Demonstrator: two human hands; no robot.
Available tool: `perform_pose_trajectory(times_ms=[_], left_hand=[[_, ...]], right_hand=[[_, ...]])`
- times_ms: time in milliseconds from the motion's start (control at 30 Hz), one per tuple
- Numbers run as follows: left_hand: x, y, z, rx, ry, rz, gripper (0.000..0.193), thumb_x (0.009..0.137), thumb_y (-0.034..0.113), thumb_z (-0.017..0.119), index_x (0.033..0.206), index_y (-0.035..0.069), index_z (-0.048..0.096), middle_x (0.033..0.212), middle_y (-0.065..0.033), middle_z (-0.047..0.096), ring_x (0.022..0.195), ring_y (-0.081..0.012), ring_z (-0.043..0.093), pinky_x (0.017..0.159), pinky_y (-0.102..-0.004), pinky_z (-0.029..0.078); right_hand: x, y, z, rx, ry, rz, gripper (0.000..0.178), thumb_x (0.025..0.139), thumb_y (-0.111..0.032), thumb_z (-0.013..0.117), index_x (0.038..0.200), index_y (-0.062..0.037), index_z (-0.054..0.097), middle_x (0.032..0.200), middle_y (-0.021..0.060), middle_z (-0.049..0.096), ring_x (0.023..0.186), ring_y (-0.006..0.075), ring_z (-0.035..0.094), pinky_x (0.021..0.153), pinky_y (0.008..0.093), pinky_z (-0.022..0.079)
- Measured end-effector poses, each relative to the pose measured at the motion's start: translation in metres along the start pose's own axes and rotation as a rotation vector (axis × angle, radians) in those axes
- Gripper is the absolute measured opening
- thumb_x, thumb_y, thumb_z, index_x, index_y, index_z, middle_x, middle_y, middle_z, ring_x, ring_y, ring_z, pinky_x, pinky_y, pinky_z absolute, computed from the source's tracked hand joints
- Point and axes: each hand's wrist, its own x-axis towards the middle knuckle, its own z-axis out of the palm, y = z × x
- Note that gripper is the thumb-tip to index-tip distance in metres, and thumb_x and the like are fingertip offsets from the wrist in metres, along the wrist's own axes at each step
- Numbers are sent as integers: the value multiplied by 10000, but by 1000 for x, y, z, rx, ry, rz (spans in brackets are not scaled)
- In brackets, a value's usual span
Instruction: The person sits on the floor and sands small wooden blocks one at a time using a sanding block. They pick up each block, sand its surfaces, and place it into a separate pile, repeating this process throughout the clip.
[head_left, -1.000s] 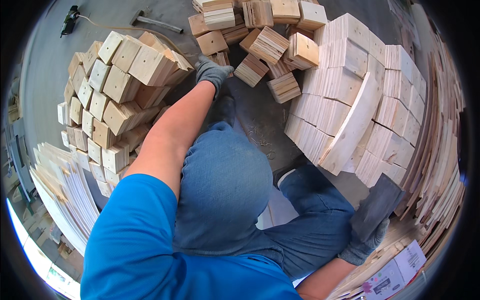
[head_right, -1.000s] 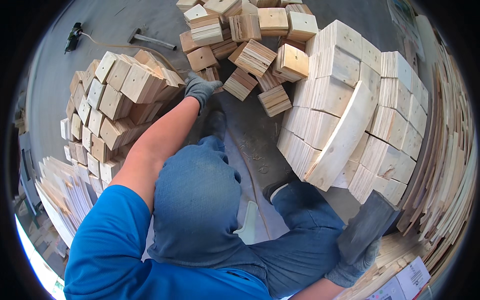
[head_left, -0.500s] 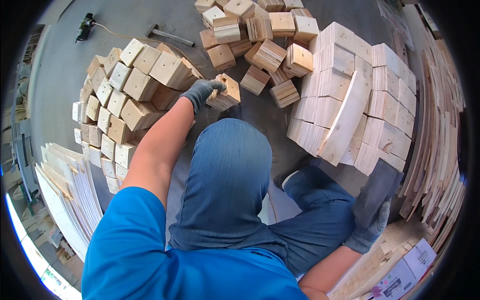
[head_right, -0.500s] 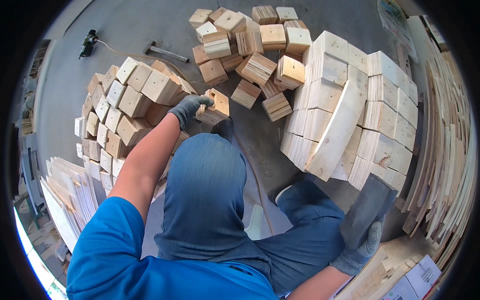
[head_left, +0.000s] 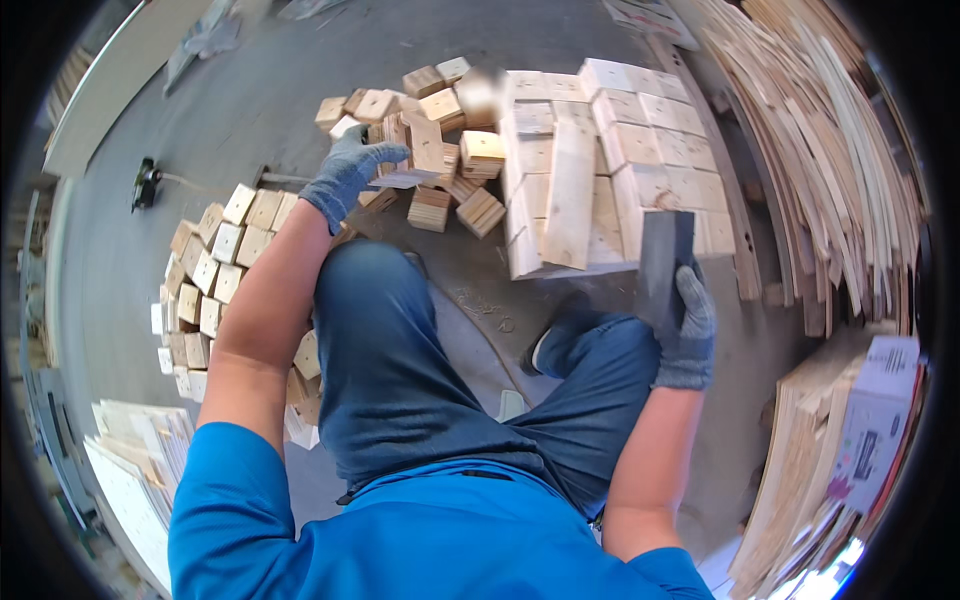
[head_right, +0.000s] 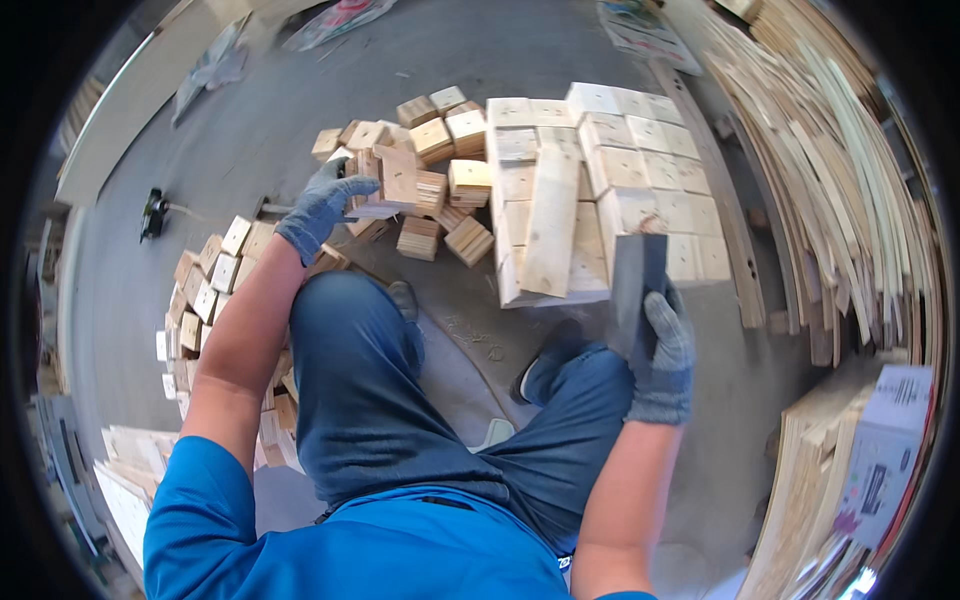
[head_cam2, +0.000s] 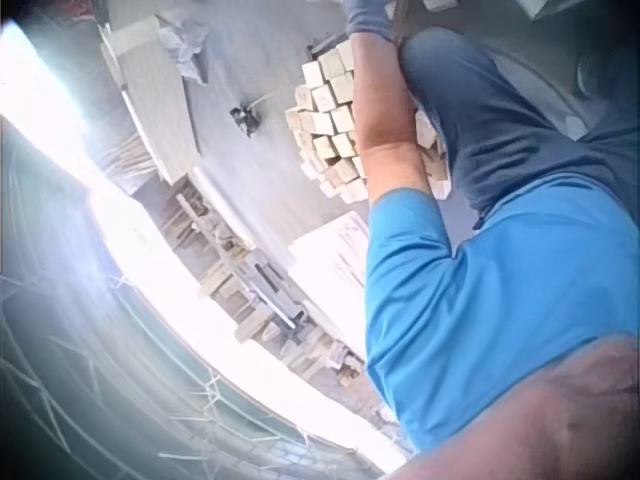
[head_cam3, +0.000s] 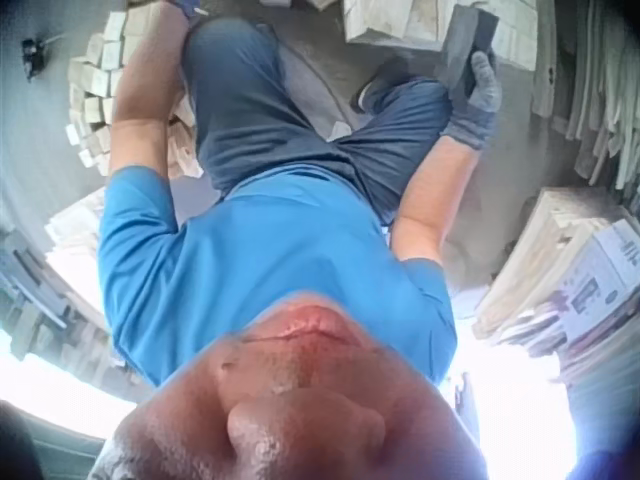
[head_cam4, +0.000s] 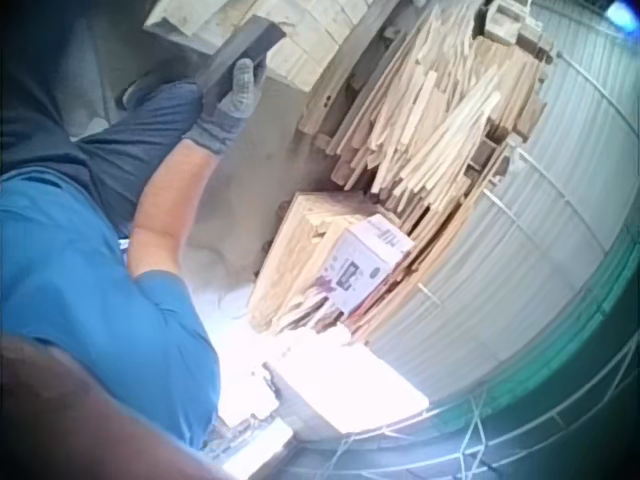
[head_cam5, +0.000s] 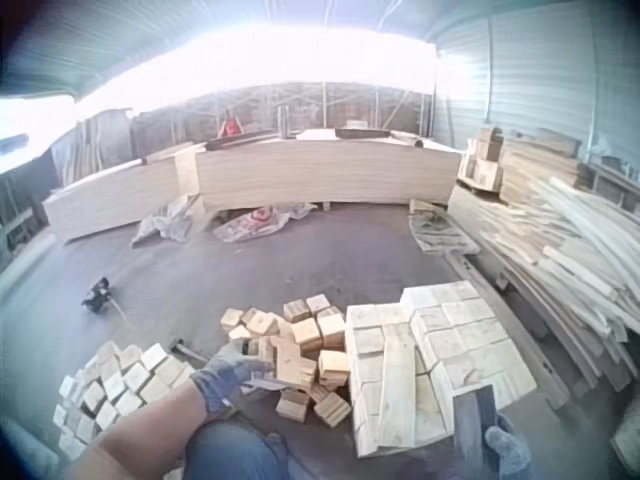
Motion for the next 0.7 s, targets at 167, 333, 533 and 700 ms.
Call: perform_pose_trajectory(times_ms=[167, 333, 533, 700], left_hand=[[-19, 71, 79, 71, -76, 79, 749, 783, 219, 957, 1384, -58, 607, 1218, -167, 739, 1023, -221, 766, 851, -341, 664], [-52, 83, 176, 48, -95, 156, 957, 716, 255, 1021, 1448, -118, 530, 1329, -245, 707, 1200, -287, 721, 1025, -342, 602], [-61, 18, 252, 308, 89, 243, 1210, 634, 286, 1048, 1569, -122, 397, 1438, -278, 623, 1318, -353, 641, 1160, -372, 516], [-60, 10, 281, 191, 96, 282, 1244, 604, 252, 1052, 1581, -91, 363, 1486, -265, 552, 1378, -357, 578, 1205, -384, 473]], right_hand=[[-7, -5, -15, 15, 45, -23, 528, 1002, -204, 768, 1453, 27, 621, 1273, 125, 722, 1108, 207, 710, 954, 328, 591], [-9, -9, -18, 54, 35, -14, 561, 990, -186, 775, 1475, 33, 600, 1277, 129, 717, 1095, 206, 713, 957, 331, 599], [-12, -15, -11, 6, 43, 23, 670, 969, -193, 790, 1529, 75, 539, 1328, 159, 696, 1119, 212, 707, 981, 338, 594], [-11, -14, -12, 0, 41, 1, 691, 962, -197, 794, 1537, 80, 530, 1353, 161, 691, 1145, 212, 701, 1014, 335, 577]])
